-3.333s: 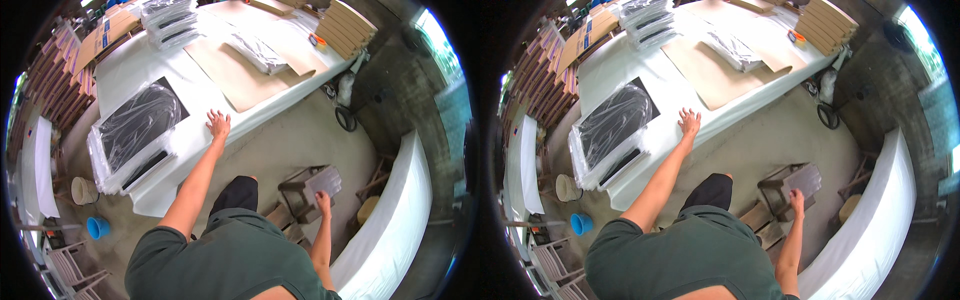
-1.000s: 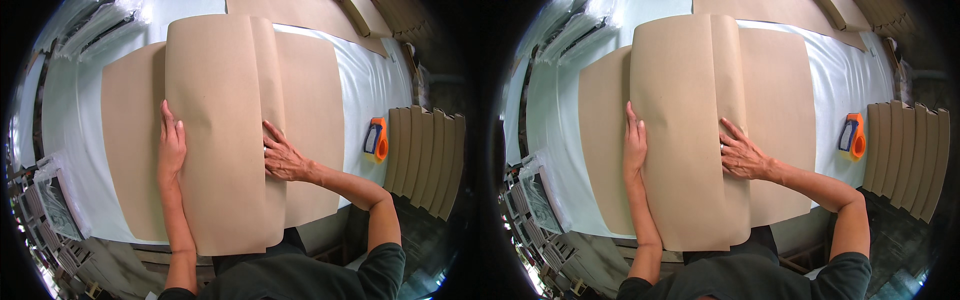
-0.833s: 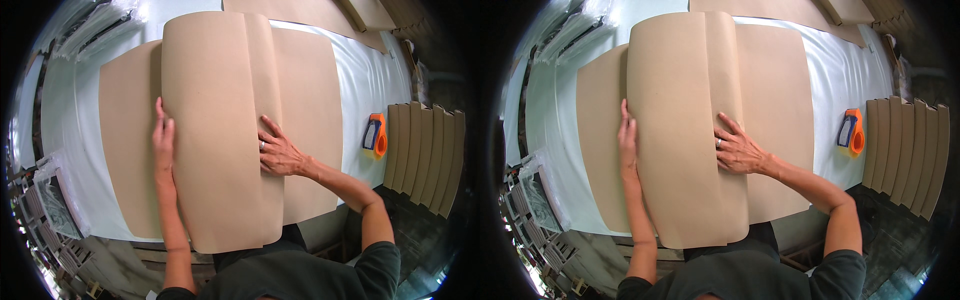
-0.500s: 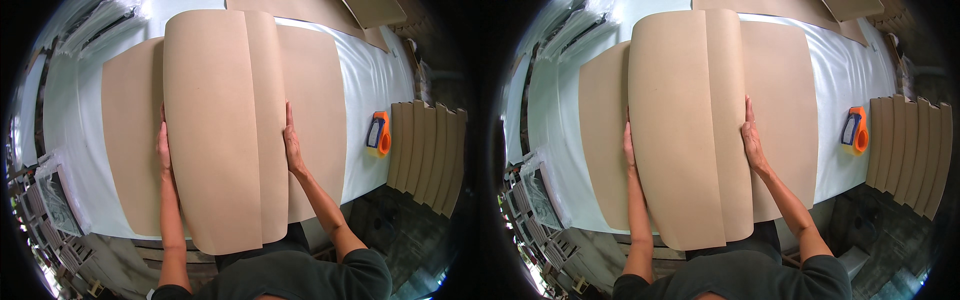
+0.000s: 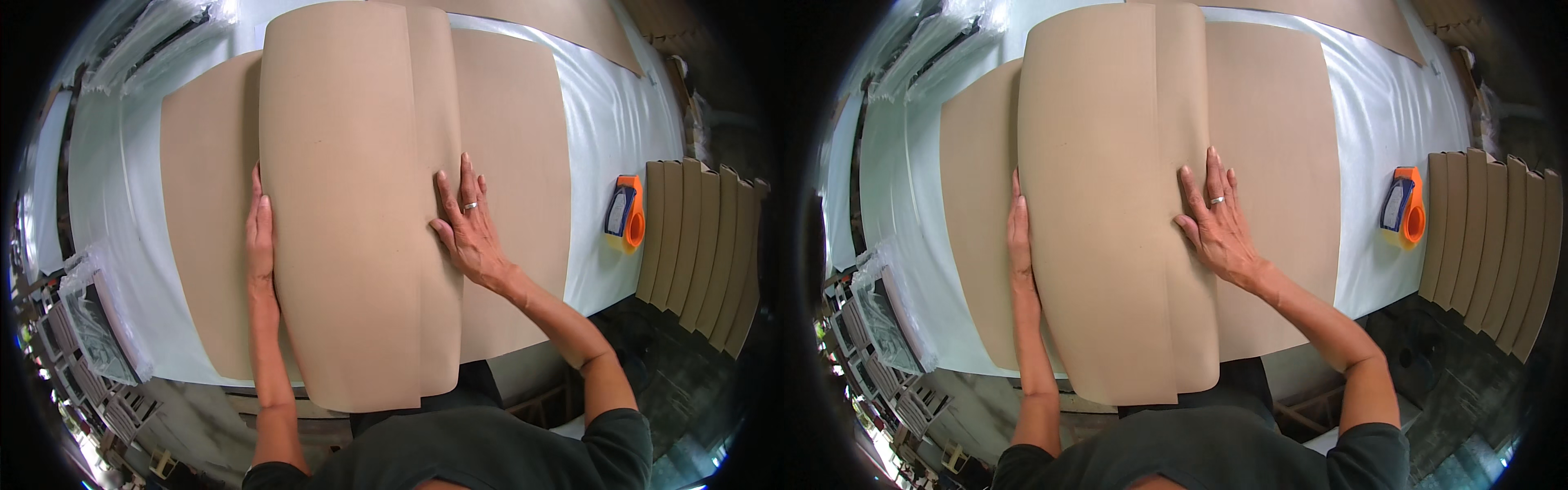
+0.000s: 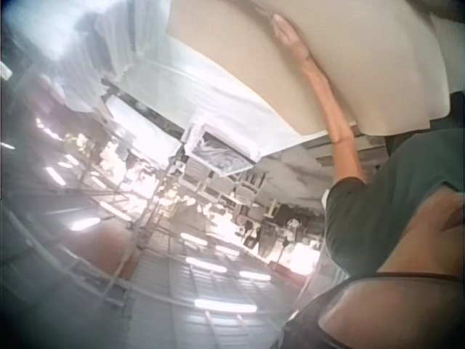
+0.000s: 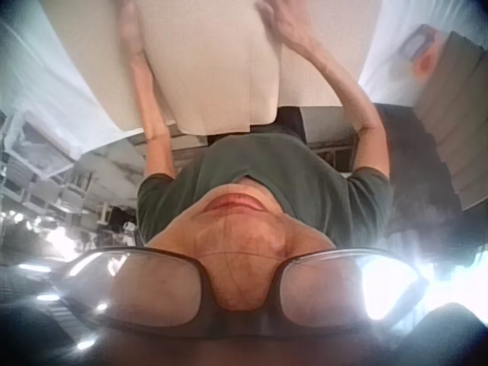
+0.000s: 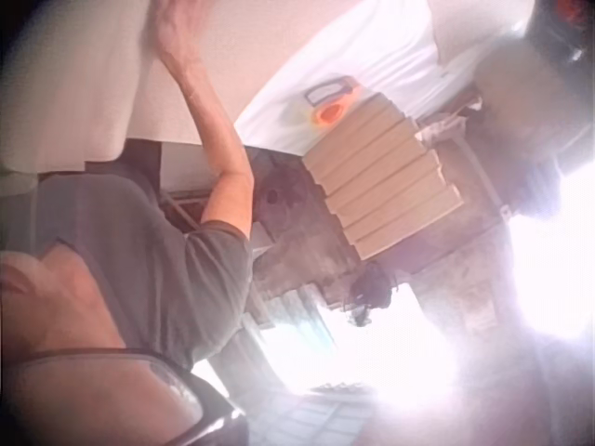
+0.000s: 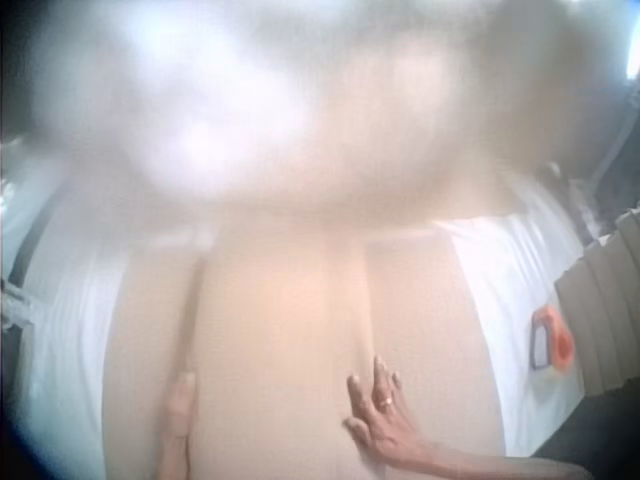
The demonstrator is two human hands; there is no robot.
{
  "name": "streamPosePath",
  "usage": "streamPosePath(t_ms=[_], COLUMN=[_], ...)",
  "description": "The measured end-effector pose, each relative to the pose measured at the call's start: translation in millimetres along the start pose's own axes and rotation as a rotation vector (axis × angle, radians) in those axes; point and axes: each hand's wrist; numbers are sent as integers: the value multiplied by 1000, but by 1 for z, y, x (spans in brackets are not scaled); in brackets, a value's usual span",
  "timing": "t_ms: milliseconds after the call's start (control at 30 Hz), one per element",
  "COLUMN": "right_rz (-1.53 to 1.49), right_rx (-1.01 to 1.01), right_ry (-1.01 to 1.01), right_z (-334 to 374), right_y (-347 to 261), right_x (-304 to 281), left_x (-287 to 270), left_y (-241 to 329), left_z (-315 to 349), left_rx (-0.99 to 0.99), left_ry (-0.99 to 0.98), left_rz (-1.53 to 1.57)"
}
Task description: The person wraps black rectangular items in brown paper, secures the paper with tape from a dispenser, and stacks the wrapped packages.
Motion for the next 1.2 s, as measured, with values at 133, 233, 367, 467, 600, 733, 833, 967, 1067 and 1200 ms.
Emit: streamPosePath(t_ms=[133, 233, 367, 467, 600, 733, 833, 967, 1067, 1200], right_rz=[170, 291, 237, 125, 122, 86, 58, 27, -22, -75], right_rx=[-122, -218, -481, -534, -607, -603, -630, -782, -807, -920], right_ry=[-144, -196, -441, -541, -548, -592, -629, -702, -750, -766], right_z=[-9, -16, -2, -8, -14, -18, -24, -36, -42, -47], right_y=[-4, -10, -5, 2, 7, 10, 15, 22, 23, 41], right_x=[-29, -43, -55, -57, -51, -48, -50, -55, -59, -54], left_x=[-4, -2, 3, 9, 15, 16, 11, 13, 9, 8], left_y=[8, 8, 4, 3, 6, 13, 12, 6, 3, 4], left_z=[-1, -1, -1, 2, 6, 5, 2, 4, 1, 1], left_rx=[79, 83, 13, -41, -7, 148, 223, 289, 332, 442], left_ry=[-92, -90, -30, 5, 19, 9, -21, -28, -43, -25], left_rz=[-394, -421, -246, -143, -143, -255, -319, -399, -432, -714])
Point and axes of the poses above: each hand's wrist, its own z-axis away from the middle knuckle, its own x-axis out of the palm, y = z × x, and after that the axes turned 13 degrees about y, right-handed
